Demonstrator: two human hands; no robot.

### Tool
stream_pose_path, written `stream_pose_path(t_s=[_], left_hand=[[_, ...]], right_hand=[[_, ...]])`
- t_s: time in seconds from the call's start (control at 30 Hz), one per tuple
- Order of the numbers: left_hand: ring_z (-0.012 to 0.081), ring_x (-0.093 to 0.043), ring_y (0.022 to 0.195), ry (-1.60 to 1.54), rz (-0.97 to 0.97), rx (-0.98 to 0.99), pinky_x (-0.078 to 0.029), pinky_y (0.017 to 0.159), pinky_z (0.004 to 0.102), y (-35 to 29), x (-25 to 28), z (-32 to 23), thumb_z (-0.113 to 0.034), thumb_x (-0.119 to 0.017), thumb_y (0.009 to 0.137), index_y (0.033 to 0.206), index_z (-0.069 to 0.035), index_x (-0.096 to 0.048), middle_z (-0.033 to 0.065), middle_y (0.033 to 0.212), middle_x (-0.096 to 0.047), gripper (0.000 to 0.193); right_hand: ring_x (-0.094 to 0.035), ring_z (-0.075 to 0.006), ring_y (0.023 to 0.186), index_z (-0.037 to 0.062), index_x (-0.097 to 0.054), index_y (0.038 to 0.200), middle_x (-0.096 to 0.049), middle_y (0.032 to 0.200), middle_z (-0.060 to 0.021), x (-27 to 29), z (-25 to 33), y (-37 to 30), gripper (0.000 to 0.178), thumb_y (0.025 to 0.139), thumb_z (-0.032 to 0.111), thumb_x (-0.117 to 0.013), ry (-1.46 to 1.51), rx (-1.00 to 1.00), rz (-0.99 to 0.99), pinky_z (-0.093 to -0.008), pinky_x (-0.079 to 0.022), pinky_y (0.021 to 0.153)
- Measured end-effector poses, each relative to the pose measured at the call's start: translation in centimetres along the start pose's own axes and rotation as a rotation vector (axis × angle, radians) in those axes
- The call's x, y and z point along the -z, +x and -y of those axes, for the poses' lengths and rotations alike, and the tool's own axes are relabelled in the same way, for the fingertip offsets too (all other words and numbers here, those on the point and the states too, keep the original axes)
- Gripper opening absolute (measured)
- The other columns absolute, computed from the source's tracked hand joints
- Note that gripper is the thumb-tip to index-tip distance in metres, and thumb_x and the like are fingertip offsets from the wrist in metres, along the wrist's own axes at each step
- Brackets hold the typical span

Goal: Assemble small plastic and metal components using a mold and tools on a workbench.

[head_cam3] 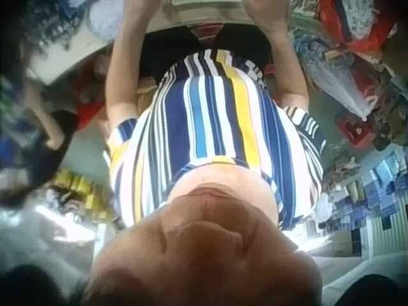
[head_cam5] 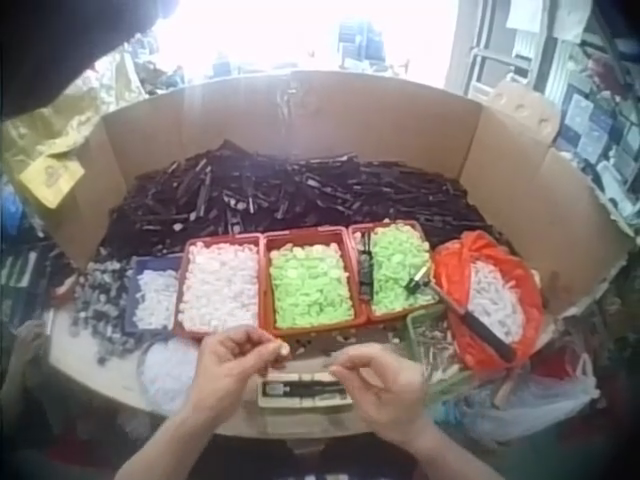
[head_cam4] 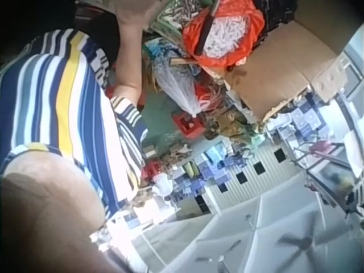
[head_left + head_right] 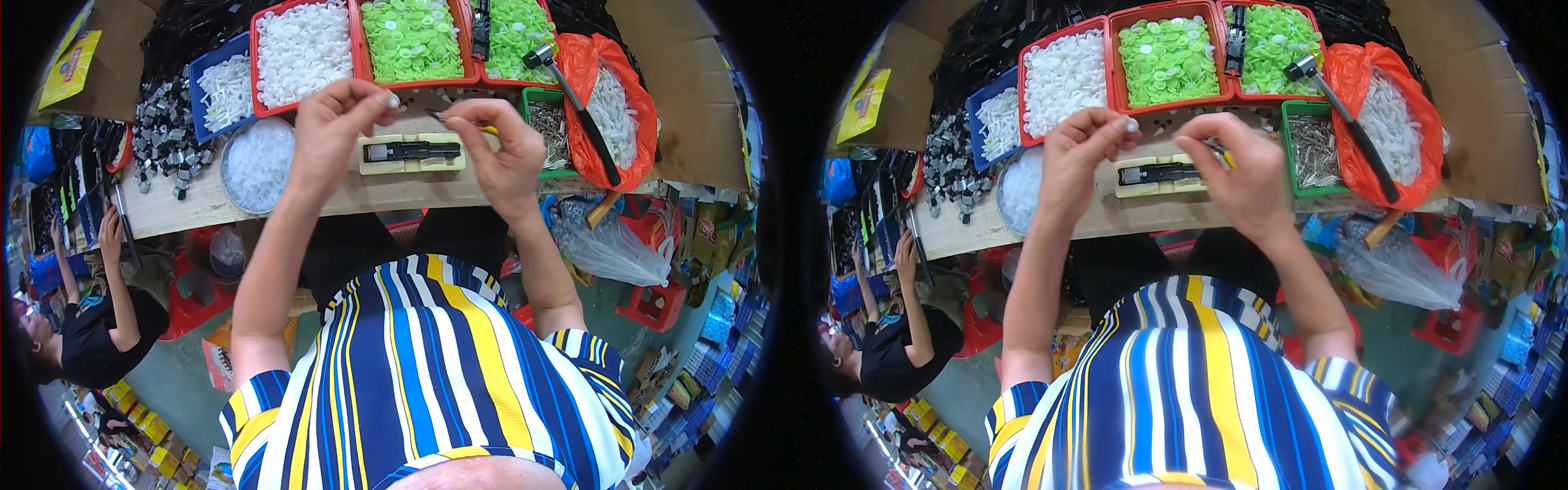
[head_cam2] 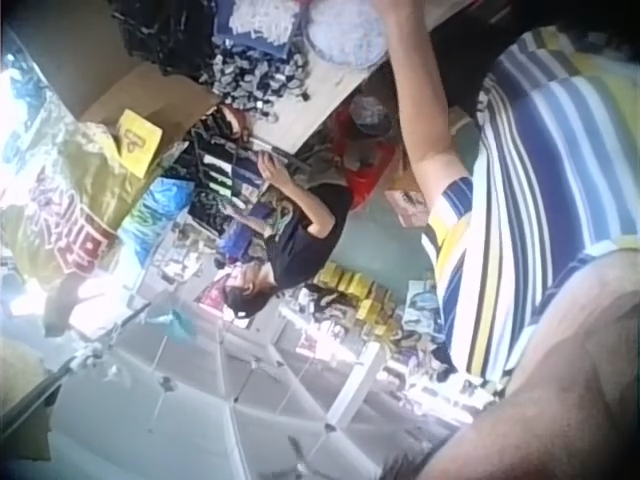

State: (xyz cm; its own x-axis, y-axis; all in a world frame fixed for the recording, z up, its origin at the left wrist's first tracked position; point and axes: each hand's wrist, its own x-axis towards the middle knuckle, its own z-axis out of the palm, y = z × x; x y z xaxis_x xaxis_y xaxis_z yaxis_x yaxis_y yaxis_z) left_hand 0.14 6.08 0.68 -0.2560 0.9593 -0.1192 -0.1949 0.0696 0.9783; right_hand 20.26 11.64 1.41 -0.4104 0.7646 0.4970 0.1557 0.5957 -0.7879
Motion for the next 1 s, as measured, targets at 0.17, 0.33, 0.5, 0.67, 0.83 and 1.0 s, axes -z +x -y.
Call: stream_pose_path(t_s=[0.17, 0.33, 0.5, 0.67, 0.83, 1.0], left_hand=[[0.0080, -0.067, 0.075, -0.087, -0.005, 0.044, -0.048, 0.063, 0.0203, -1.8, -2.0, 0.6, -0.014, -0.072, 0.091, 0.097, 0.000, -0.069, 0.0040, 0.085, -0.072, 0.016], [0.0083, -0.067, 0.074, -0.106, -0.036, 0.060, -0.048, 0.064, 0.0202, -2.3, -3.0, 0.3, -0.013, -0.072, 0.091, 0.096, 0.000, -0.069, 0.0042, 0.084, -0.072, 0.015], [0.0070, -0.063, 0.075, -0.098, -0.035, 0.044, -0.047, 0.065, 0.0201, -2.8, -3.4, 0.1, -0.007, -0.072, 0.089, 0.099, 0.002, -0.069, 0.0032, 0.086, -0.069, 0.013], [0.0054, -0.063, 0.076, -0.141, 0.002, -0.033, -0.051, 0.069, 0.0194, -2.9, -3.3, 0.7, -0.009, -0.072, 0.091, 0.099, 0.002, -0.069, 0.0025, 0.086, -0.070, 0.013], [0.0061, -0.063, 0.080, -0.073, -0.002, -0.161, -0.052, 0.071, 0.0204, -3.3, -3.0, 1.3, -0.008, -0.073, 0.090, 0.100, 0.002, -0.069, 0.0019, 0.088, -0.069, 0.015], [0.0072, -0.063, 0.082, -0.016, 0.021, -0.191, -0.053, 0.072, 0.0220, -4.0, -2.9, 1.5, -0.007, -0.075, 0.088, 0.101, 0.003, -0.069, 0.0036, 0.092, -0.070, 0.018]], right_hand=[[-0.065, -0.0268, 0.073, 0.0037, -0.062, 0.087, -0.066, 0.083, -0.0087, -1.7, 0.1, 0.2, 0.019, 0.077, 0.000, -0.077, -0.026, 0.211, -0.032, -0.0346, -0.051, 0.065], [-0.065, -0.0253, 0.073, 0.0053, -0.062, 0.090, -0.065, 0.082, -0.0072, -1.4, -0.3, -0.5, 0.022, 0.076, 0.002, -0.078, -0.178, 0.334, -0.033, -0.0355, -0.050, 0.067], [-0.065, -0.0259, 0.075, 0.0055, -0.062, 0.092, -0.065, 0.083, -0.0076, -1.3, -0.1, -0.9, 0.023, 0.076, 0.003, -0.079, -0.317, 0.446, -0.037, -0.0362, -0.051, 0.070], [-0.066, -0.0246, 0.076, 0.0032, -0.063, 0.095, -0.066, 0.085, -0.0091, -1.2, -0.3, -1.0, 0.022, 0.078, 0.003, -0.078, -0.239, 0.427, -0.019, -0.0352, -0.052, 0.072], [-0.067, -0.0233, 0.078, -0.0019, -0.067, 0.098, -0.068, 0.088, -0.0122, -0.9, 0.2, -0.6, 0.016, 0.084, 0.000, -0.072, 0.104, -0.047, 0.062, -0.0312, -0.052, 0.070], [-0.067, -0.0242, 0.080, -0.0024, -0.068, 0.094, -0.068, 0.089, -0.0129, -0.7, 0.2, -0.9, 0.011, 0.083, -0.001, -0.072, 0.074, -0.032, 0.138, -0.0314, -0.052, 0.070]])
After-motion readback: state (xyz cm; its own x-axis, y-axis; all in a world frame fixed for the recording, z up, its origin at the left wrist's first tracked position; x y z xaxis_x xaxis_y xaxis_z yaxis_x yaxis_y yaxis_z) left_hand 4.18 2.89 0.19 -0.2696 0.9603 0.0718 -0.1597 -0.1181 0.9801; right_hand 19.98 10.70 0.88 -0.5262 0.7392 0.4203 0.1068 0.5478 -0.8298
